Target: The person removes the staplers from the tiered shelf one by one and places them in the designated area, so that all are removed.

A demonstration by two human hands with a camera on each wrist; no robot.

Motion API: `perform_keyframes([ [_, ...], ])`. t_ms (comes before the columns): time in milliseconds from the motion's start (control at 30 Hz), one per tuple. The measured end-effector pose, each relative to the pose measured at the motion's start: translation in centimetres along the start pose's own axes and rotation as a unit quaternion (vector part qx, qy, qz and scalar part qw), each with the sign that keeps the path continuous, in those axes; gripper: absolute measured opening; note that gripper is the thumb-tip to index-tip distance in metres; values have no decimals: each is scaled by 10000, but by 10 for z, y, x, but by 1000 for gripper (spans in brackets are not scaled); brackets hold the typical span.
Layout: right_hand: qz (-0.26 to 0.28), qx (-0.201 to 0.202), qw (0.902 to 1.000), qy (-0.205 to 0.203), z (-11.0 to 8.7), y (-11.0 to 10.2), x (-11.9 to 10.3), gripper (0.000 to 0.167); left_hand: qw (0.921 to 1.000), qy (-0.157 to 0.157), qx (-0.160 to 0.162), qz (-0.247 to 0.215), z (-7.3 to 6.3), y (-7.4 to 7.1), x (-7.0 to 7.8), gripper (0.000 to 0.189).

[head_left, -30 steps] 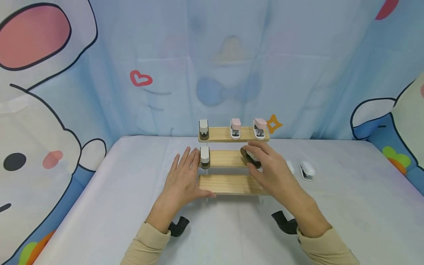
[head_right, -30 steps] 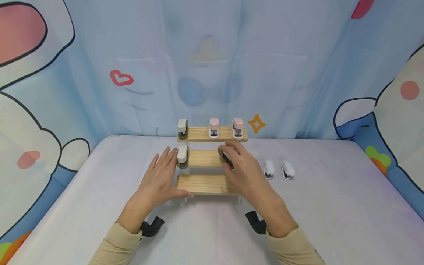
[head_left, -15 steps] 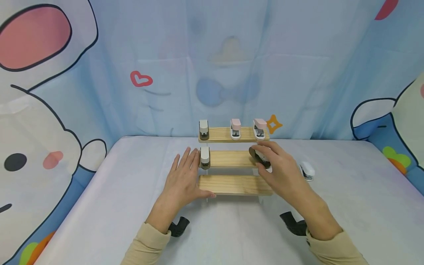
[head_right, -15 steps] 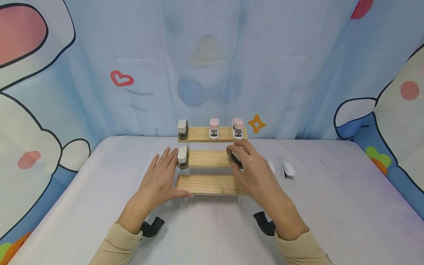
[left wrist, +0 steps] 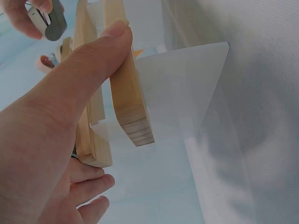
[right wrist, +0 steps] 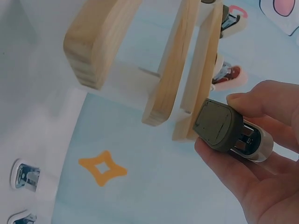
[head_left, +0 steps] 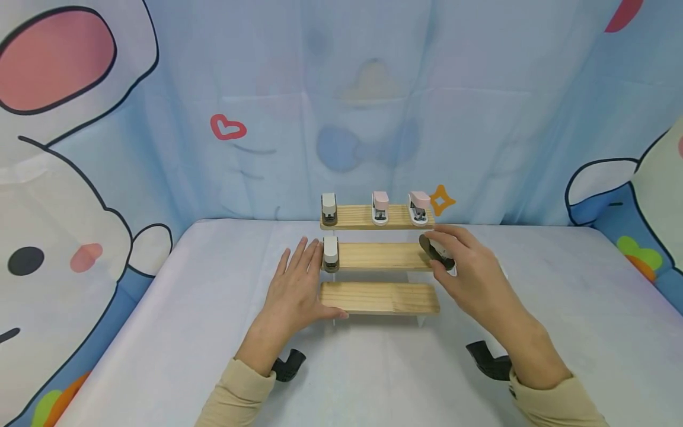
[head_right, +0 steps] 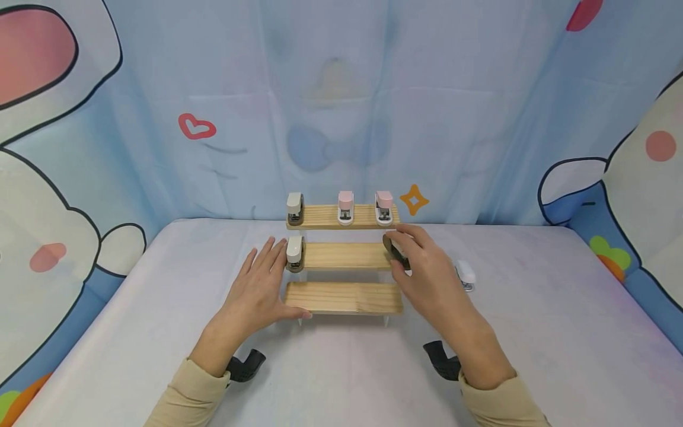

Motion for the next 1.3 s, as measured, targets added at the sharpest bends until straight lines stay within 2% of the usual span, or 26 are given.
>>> perform_keyframes([
  [333,-105,46,9998,151,-5,-7,14,48,10000,15,10,54,0,0,0,133],
  [1300,-224,-7,9944,1029,-15,-22,56,49,10000,-11,-34,82,0,1,0,134],
])
Point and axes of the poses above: each hand's wrist, its own z-axis towards the middle knuckle, its own y-axis out of the palm, x = y × z, the point moved 9 cm from there along z, towards the middle knuckle, and after that the axes turned 1 degree about -y, right-handed, at the moved point
